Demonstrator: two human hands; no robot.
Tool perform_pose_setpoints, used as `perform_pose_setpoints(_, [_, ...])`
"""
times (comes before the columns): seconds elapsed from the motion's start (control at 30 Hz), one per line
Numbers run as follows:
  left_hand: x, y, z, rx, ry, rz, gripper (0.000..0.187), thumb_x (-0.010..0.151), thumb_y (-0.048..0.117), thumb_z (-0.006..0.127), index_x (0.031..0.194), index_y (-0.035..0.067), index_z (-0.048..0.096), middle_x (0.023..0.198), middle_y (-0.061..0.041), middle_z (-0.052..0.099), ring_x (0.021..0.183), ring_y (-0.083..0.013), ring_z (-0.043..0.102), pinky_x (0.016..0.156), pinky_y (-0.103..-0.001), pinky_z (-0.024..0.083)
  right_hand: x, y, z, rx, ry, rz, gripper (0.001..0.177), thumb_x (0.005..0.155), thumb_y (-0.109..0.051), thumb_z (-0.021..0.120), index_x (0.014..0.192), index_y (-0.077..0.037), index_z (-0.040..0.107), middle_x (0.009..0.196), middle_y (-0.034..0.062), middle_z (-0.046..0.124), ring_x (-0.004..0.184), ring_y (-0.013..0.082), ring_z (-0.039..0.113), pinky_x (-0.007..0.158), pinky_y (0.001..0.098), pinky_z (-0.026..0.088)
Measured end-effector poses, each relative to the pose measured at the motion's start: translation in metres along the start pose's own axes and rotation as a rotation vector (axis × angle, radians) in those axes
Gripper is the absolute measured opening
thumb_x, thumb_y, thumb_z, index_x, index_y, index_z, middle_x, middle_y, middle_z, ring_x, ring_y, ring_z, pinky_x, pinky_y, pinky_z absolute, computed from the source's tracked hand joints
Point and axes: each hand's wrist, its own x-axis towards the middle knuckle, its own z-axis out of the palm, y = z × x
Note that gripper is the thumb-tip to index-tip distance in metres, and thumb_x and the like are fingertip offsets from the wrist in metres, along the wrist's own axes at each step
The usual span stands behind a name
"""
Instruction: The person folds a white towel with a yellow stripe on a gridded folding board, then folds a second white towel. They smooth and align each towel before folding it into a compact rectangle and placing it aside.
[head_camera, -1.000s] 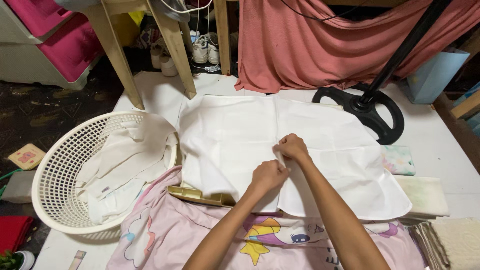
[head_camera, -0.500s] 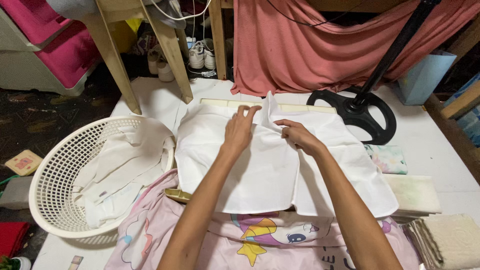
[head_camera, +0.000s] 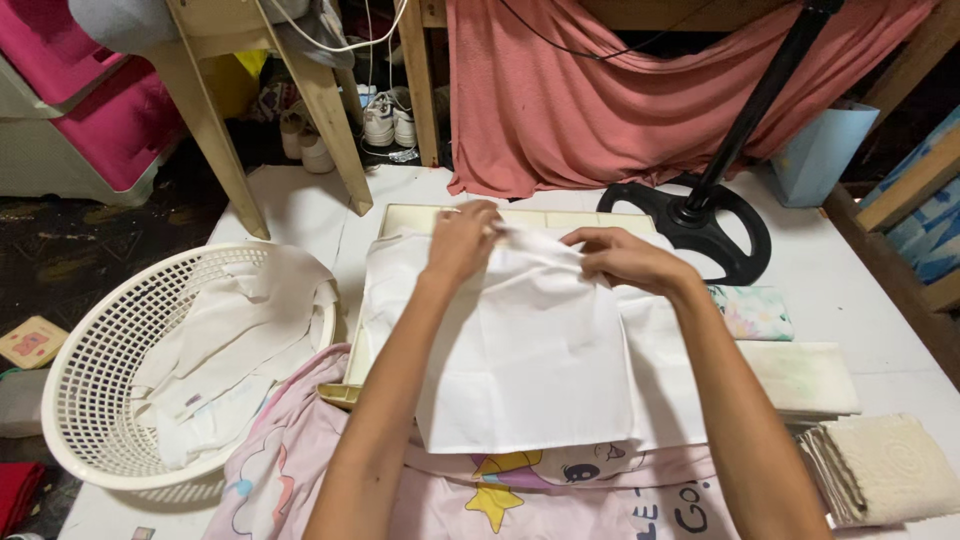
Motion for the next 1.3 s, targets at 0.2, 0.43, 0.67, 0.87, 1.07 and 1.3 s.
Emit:
perform_pose_setpoints(0.2, [0.02, -0.01, -0.033, 0.081, 0.265, 0.017, 0.02, 0.09, 0.032, 0.074, 0.099, 0.014, 0.074, 0.095, -0.006, 0.074, 0.1, -0.031, 0.063, 0.096, -0.05, 0.038, -0.009, 0.012, -0.007, -0.137, 0.088, 0.255, 0.041, 0.085, -0.019, 0.066, 0.121, 0.001, 0.071, 0.085, 0.0038, 0.07, 0.07, 0.0125, 0.064, 0.061, 0.0299, 0.06])
perform_pose_setpoints(0.43, [0.035, -0.004, -0.071, 0.118, 0.452, -0.199, 0.044, 0.071, 0.049, 0.085, 0.09, 0.01, 0.077, 0.091, -0.009, 0.072, 0.09, -0.0312, 0.063, 0.083, -0.047, 0.043, -0.01, 0.025, 0.0, 0.016, 0.159, 0.406, 0.047, 0.085, -0.021, 0.065, 0.127, 0.0, 0.061, 0.086, 0.0138, 0.066, 0.061, 0.0244, 0.067, 0.059, 0.0441, 0.067])
perform_pose_setpoints(0.67, [0.02, -0.022, -0.092, -0.207, 0.274, -0.507, 0.031, 0.079, 0.037, 0.086, 0.095, 0.011, 0.077, 0.091, -0.01, 0.076, 0.083, -0.0257, 0.072, 0.075, -0.039, 0.053, -0.021, 0.019, -0.019, -0.538, 0.481, 0.297, 0.075, 0.066, -0.04, 0.093, 0.131, -0.014, 0.068, 0.1, 0.0158, 0.078, 0.085, 0.0299, 0.077, 0.074, 0.0435, 0.062])
perform_pose_setpoints(0.87, [0.004, -0.052, -0.091, -0.254, 0.453, -0.111, 0.017, 0.088, 0.019, 0.084, 0.098, 0.006, 0.078, 0.096, -0.013, 0.075, 0.086, -0.0298, 0.071, 0.074, -0.039, 0.054, -0.031, 0.032, -0.052, -0.839, 1.024, 0.378, 0.035, 0.083, -0.042, 0.081, 0.117, -0.031, 0.08, 0.108, 0.0106, 0.078, 0.107, 0.0373, 0.065, 0.088, 0.0605, 0.048])
perform_pose_setpoints(1.07, [-0.001, -0.058, -0.078, -0.631, 0.499, -0.246, 0.032, 0.095, 0.031, 0.078, 0.101, 0.004, 0.064, 0.091, -0.006, 0.073, 0.083, -0.0141, 0.069, 0.072, -0.029, 0.054, -0.03, 0.083, -0.081, -0.612, 1.282, -0.217, 0.026, 0.099, -0.033, 0.074, 0.116, -0.014, 0.076, 0.102, 0.0129, 0.075, 0.093, 0.0295, 0.068, 0.081, 0.0489, 0.051])
perform_pose_setpoints(1.3, [0.0, -0.048, -0.093, -0.621, 0.267, -0.493, 0.039, 0.102, 0.041, 0.067, 0.114, 0.005, 0.059, 0.085, -0.006, 0.067, 0.074, -0.0099, 0.059, 0.064, -0.027, 0.048, -0.045, 0.077, -0.084, -0.047, 1.069, -0.23, 0.027, 0.111, -0.027, 0.068, 0.122, -0.003, 0.069, 0.088, 0.0062, 0.064, 0.074, 0.0116, 0.053, 0.064, 0.0312, 0.044])
